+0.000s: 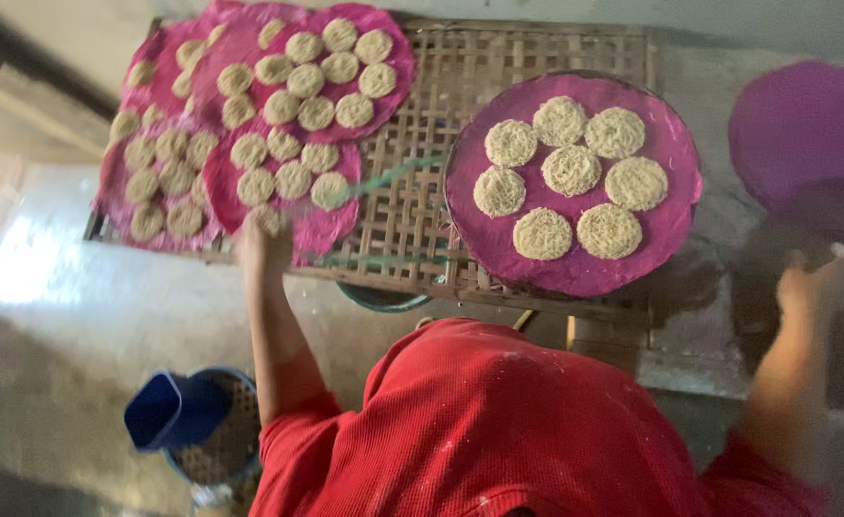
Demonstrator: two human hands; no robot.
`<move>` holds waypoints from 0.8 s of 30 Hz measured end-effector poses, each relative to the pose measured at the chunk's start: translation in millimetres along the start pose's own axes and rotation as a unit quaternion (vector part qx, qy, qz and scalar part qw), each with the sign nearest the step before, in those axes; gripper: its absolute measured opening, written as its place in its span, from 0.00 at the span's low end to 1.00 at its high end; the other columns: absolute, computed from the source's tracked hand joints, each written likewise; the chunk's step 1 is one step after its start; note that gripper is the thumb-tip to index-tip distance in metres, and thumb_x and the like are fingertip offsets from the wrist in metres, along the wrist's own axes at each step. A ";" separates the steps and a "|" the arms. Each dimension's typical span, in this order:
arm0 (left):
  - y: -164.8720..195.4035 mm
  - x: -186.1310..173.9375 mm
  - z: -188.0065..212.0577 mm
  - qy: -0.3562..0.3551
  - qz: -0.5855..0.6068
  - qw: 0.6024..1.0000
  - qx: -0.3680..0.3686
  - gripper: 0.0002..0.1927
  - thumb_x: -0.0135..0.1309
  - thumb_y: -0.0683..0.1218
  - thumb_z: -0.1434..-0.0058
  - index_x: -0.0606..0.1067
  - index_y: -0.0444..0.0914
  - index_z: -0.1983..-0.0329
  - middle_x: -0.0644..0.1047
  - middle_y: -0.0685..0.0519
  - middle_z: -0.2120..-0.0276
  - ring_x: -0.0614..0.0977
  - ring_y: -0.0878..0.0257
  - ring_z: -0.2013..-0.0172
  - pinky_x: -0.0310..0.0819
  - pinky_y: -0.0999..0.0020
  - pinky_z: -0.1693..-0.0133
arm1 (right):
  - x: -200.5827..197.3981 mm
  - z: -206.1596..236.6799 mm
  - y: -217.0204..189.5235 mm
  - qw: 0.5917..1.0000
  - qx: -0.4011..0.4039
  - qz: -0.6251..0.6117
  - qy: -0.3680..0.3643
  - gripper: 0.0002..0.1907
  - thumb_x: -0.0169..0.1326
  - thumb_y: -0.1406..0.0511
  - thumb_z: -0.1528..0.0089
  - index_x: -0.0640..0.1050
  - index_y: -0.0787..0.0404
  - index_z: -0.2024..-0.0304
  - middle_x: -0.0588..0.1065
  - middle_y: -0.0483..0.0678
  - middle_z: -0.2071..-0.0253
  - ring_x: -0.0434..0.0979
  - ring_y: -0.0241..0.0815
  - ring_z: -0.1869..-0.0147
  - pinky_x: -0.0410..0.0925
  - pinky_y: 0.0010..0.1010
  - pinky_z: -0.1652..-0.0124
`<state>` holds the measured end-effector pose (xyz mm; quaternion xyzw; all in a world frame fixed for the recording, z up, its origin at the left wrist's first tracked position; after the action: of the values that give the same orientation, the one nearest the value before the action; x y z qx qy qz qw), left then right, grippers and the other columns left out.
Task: The person scoops rice dough from a large basin using a handheld press mold and extrudes round dough discs onto pink fabric-lined trays. They repeat the pressing cycle across the trays, then carry a tray to a steamer pot, cover it, and later arrange finished trays of rice cakes on bamboo drying racks.
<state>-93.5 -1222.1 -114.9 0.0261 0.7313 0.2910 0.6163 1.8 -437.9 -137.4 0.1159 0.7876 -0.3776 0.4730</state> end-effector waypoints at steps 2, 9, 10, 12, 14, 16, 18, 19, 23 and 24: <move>-7.8 6.5 8.4 0.198 -0.344 0.917 0.045 0.48 0.60 0.71 0.62 0.75 0.39 0.41 0.76 0.34 0.47 0.78 0.33 0.49 0.73 0.36 0.56 | -5.6 41.1 -0.2 0.993 0.014 -0.118 0.010 0.23 0.56 0.67 0.30 0.68 0.66 0.34 0.57 0.67 0.35 0.61 0.64 0.34 0.62 0.49 0.45; 145.3 79.8 -27.0 -0.066 0.205 0.913 0.347 0.20 0.49 0.44 0.34 0.77 0.44 0.39 0.76 0.41 0.40 0.77 0.47 0.42 0.73 0.52 0.44 | 6.7 59.3 -112.4 0.977 -0.142 -0.156 -0.023 0.21 0.55 0.54 0.27 0.79 0.65 0.45 0.76 0.59 0.48 0.76 0.56 0.43 0.67 0.48 0.43; 158.3 104.2 -33.8 -0.237 0.169 0.947 0.137 0.20 0.46 0.48 0.34 0.73 0.43 0.39 0.76 0.45 0.42 0.82 0.51 0.49 0.79 0.56 0.49 | 5.4 57.2 -134.0 0.972 -0.222 -0.073 0.027 0.20 0.55 0.56 0.29 0.81 0.69 0.50 0.77 0.63 0.50 0.76 0.60 0.45 0.67 0.50 0.46; 211.5 104.5 -33.7 -0.138 0.195 0.925 0.295 0.20 0.52 0.51 0.30 0.73 0.40 0.38 0.76 0.42 0.41 0.78 0.48 0.44 0.73 0.52 0.45 | 16.3 42.8 -155.5 0.989 -0.126 -0.032 -0.070 0.24 0.50 0.50 0.22 0.80 0.66 0.47 0.80 0.59 0.55 0.81 0.54 0.55 0.71 0.47 0.50; 243.5 107.5 -30.8 -0.112 0.195 0.913 0.341 0.19 0.52 0.50 0.32 0.75 0.40 0.39 0.76 0.40 0.43 0.80 0.43 0.49 0.76 0.52 0.50 | 17.9 37.9 -175.8 0.988 -0.117 -0.011 -0.103 0.22 0.53 0.51 0.24 0.82 0.64 0.48 0.79 0.59 0.58 0.80 0.56 0.56 0.70 0.48 0.53; 259.5 114.9 -30.0 -0.150 0.143 0.933 0.293 0.19 0.52 0.53 0.33 0.75 0.42 0.42 0.77 0.43 0.45 0.82 0.47 0.53 0.78 0.54 0.55 | 18.1 36.4 -185.5 0.986 -0.121 0.040 -0.111 0.20 0.56 0.51 0.27 0.83 0.62 0.51 0.79 0.58 0.60 0.80 0.58 0.57 0.69 0.49 0.56; 272.4 116.2 -31.9 -0.145 0.108 0.942 0.282 0.17 0.54 0.54 0.34 0.77 0.43 0.46 0.78 0.46 0.48 0.83 0.49 0.55 0.79 0.54 0.57 | 17.2 36.7 -189.1 0.980 -0.140 0.116 -0.086 0.19 0.60 0.52 0.30 0.84 0.61 0.54 0.80 0.58 0.62 0.80 0.58 0.59 0.70 0.49 0.59; 276.6 116.3 -30.6 -0.128 0.095 0.943 0.292 0.16 0.56 0.54 0.35 0.78 0.42 0.49 0.78 0.47 0.49 0.83 0.48 0.55 0.79 0.54 0.56 | 16.2 36.3 -188.1 0.980 -0.141 0.119 -0.069 0.17 0.61 0.53 0.30 0.84 0.60 0.54 0.80 0.57 0.62 0.80 0.58 0.58 0.70 0.49 0.59; 284.6 121.9 -38.6 -0.057 0.097 0.956 0.271 0.18 0.64 0.53 0.45 0.78 0.38 0.56 0.78 0.47 0.53 0.82 0.47 0.55 0.79 0.54 0.58 | 20.0 36.1 -183.4 0.968 -0.214 0.127 0.023 0.08 0.65 0.60 0.35 0.83 0.57 0.63 0.80 0.52 0.62 0.80 0.55 0.57 0.70 0.47 0.58; 287.9 121.8 -40.0 -0.006 0.100 0.949 0.298 0.17 0.64 0.52 0.47 0.79 0.39 0.57 0.79 0.48 0.54 0.83 0.48 0.56 0.79 0.52 0.59 | 21.7 36.1 -182.4 0.959 -0.246 0.127 0.055 0.06 0.65 0.63 0.37 0.82 0.57 0.66 0.80 0.51 0.62 0.80 0.54 0.57 0.70 0.46 0.58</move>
<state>-251.5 -950.8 -88.2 0.2832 0.7747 0.1194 0.5526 -84.3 -592.6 -76.7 0.1156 0.8595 -0.1021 0.4872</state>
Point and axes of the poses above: each hand's wrist, its own z-axis away from the middle knuckle, its own x-axis out of the palm, y = z × x, the point moved 4 cm from there along -z, towards the middle knuckle
